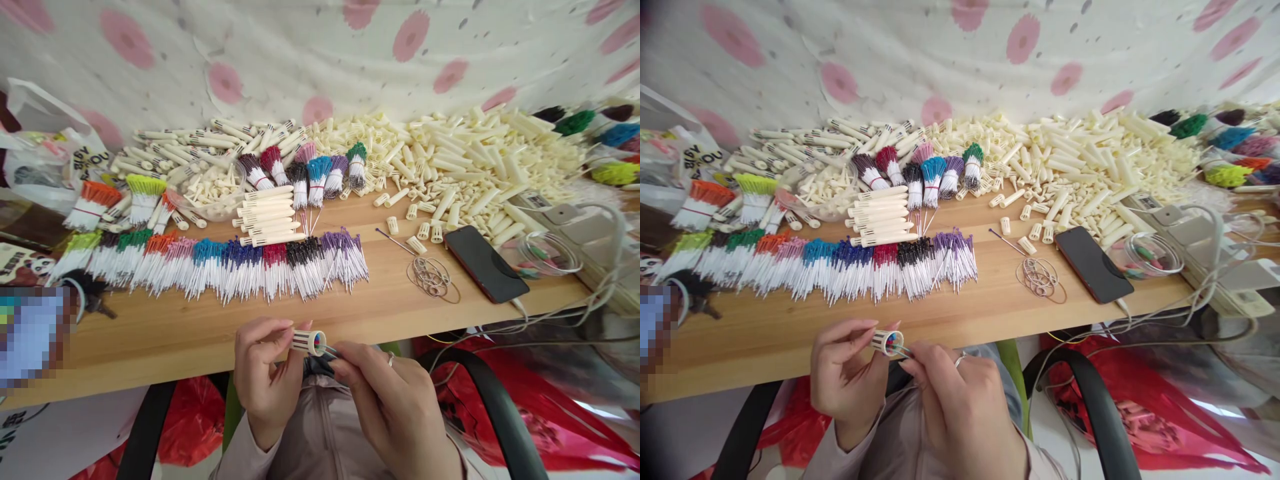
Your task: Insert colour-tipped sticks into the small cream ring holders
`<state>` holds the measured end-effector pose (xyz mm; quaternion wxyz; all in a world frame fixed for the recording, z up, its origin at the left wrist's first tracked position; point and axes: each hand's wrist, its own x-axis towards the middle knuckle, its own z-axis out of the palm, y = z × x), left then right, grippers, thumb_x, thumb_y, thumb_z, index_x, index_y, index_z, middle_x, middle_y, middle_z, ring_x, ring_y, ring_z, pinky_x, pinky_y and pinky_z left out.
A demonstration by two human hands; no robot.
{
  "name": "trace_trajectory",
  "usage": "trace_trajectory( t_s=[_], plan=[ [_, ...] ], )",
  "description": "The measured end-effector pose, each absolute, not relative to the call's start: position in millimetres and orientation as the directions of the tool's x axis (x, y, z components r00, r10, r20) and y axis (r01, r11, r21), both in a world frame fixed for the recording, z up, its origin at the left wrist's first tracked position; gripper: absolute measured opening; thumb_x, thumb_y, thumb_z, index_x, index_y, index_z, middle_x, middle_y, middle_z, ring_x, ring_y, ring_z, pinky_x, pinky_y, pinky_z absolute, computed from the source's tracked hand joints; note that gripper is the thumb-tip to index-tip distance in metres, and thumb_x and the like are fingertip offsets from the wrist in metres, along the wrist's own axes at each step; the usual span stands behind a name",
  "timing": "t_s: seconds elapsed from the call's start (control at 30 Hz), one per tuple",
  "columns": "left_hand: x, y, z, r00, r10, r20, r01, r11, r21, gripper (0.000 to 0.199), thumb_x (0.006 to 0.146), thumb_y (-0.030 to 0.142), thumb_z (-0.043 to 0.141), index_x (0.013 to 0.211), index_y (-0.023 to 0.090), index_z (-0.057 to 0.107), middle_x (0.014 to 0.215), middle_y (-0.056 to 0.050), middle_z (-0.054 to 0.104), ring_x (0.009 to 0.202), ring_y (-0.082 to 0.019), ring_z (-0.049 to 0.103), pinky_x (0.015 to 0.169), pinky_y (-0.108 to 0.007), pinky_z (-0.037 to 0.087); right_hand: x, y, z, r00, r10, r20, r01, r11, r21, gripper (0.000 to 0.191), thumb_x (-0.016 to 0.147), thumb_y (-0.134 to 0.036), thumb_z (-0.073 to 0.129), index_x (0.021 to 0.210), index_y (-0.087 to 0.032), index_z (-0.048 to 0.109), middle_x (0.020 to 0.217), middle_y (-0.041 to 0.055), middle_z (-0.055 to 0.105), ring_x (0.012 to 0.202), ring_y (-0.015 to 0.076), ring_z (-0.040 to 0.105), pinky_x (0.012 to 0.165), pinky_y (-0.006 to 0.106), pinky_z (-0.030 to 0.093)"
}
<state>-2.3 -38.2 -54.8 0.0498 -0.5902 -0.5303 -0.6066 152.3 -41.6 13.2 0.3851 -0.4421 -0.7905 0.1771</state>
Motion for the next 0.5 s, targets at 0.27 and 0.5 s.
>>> trace_trajectory(
  t_s=[0.27, 0.5],
  plan=[
    [-6, -44, -59, -0.265, 0.739, 0.62, 0.522, -0.431, 0.736, 0.018, 0.088, 0.008, 0.072, 0.101, 0.02, 0.068, 0.097, -0.004, 0.07, 0.09, -0.017, 0.069, 0.075, -0.029, 0.059, 154, -40, 12, -0.341, 0.825, 0.452, 0.583, 0.562, -0.587, 0.024, 0.111, -0.023, 0.04, 0.104, -0.016, 0.063, 0.073, 0.001, 0.075, 0.054, 0.0129, 0.07, 0.053, 0.024, 0.046],
    [-7, -45, -67, -0.293, 0.781, 0.551, 0.422, -0.411, 0.808, 0.022, 0.088, 0.006, 0.072, 0.103, 0.021, 0.069, 0.1, -0.004, 0.069, 0.094, -0.017, 0.068, 0.079, -0.029, 0.058, 151, -38, 10, -0.345, 0.814, 0.467, 0.595, 0.575, -0.562, 0.023, 0.111, -0.021, 0.041, 0.106, -0.015, 0.062, 0.078, 0.0039, 0.078, 0.059, 0.0133, 0.072, 0.057, 0.022, 0.049]
  ],
)
